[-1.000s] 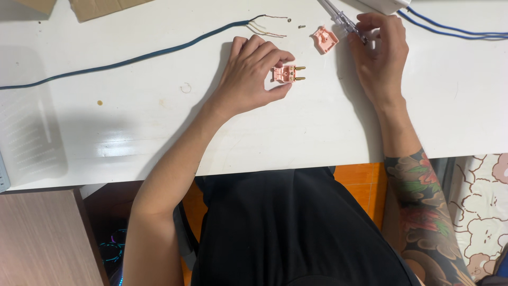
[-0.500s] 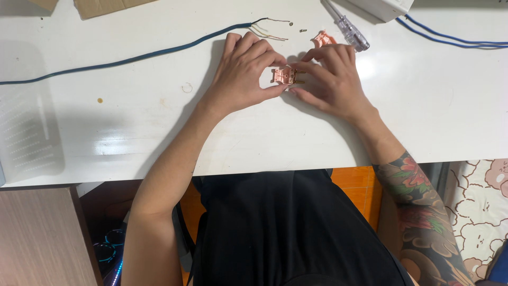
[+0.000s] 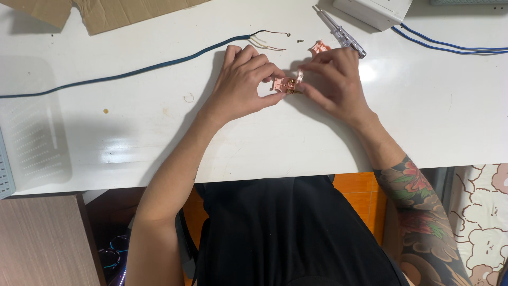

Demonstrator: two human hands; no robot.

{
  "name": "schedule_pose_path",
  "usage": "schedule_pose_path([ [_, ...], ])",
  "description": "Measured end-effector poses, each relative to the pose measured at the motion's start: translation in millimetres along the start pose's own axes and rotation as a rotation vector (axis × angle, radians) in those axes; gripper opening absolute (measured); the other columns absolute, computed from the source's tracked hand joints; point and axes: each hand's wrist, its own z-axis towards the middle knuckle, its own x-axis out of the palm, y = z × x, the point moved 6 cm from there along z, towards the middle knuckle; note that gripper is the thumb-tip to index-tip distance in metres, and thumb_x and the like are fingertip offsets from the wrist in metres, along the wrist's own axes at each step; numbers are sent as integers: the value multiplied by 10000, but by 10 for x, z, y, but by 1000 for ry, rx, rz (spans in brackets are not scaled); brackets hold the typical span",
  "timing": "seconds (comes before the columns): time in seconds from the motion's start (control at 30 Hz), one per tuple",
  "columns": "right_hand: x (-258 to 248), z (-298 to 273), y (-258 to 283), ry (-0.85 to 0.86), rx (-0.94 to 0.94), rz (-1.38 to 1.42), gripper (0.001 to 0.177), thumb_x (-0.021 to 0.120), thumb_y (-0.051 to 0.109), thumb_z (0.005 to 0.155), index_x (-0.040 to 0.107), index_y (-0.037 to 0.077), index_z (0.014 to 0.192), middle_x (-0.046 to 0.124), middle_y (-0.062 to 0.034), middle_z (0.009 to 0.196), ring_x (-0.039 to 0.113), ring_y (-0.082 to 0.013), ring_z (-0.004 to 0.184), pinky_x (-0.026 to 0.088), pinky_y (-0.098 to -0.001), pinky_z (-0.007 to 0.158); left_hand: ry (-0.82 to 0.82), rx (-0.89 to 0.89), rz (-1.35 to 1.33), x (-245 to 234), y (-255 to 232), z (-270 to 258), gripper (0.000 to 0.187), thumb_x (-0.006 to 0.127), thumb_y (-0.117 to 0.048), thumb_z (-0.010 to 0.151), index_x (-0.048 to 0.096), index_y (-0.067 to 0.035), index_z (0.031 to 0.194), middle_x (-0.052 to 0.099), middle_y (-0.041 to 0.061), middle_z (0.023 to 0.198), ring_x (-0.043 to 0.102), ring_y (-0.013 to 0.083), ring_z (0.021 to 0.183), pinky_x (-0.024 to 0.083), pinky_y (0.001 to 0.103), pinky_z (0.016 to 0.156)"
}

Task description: The person wires an electrical plug by unscrewing the housing, preparing the wire ends, and securing the wires into the internal terminals with a screwdriver.

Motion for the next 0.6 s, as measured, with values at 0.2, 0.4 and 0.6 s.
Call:
schedule_pose_path([
  [0.2, -66, 59, -104, -60, 59, -125, 271, 813, 203, 1200, 827, 90, 1446, 633, -157, 1349, 543, -353, 1200, 369, -508, 1120, 29, -8, 1, -68, -8, 6, 270, 930, -435, 1024, 762, -224, 1018, 613, -102, 824, 518, 210, 955, 341, 416, 958],
  [0.4, -37, 121, 0, -48, 52, -284, 134, 807, 310, 1228, 858, 229, 1322, 642, -84, 1378, 530, -364, 1242, 394, -501, 1060, 66, -21, 7, -189, 49, 14, 542, 968, -695, 940, 800, -229, 1161, 711, -74, 919, 553, 221, 980, 346, 428, 968],
  [0.6, -73, 48, -81, -89, 67, -243, 249, 826, 260, 1205, 850, 117, 1406, 648, -148, 1423, 520, -373, 1246, 377, -537, 1053, -228, -113, 73, -450, 189, 31, 187, 845, -369, 1154, 778, -194, 1147, 655, -41, 953, 574, 212, 991, 366, 380, 936],
])
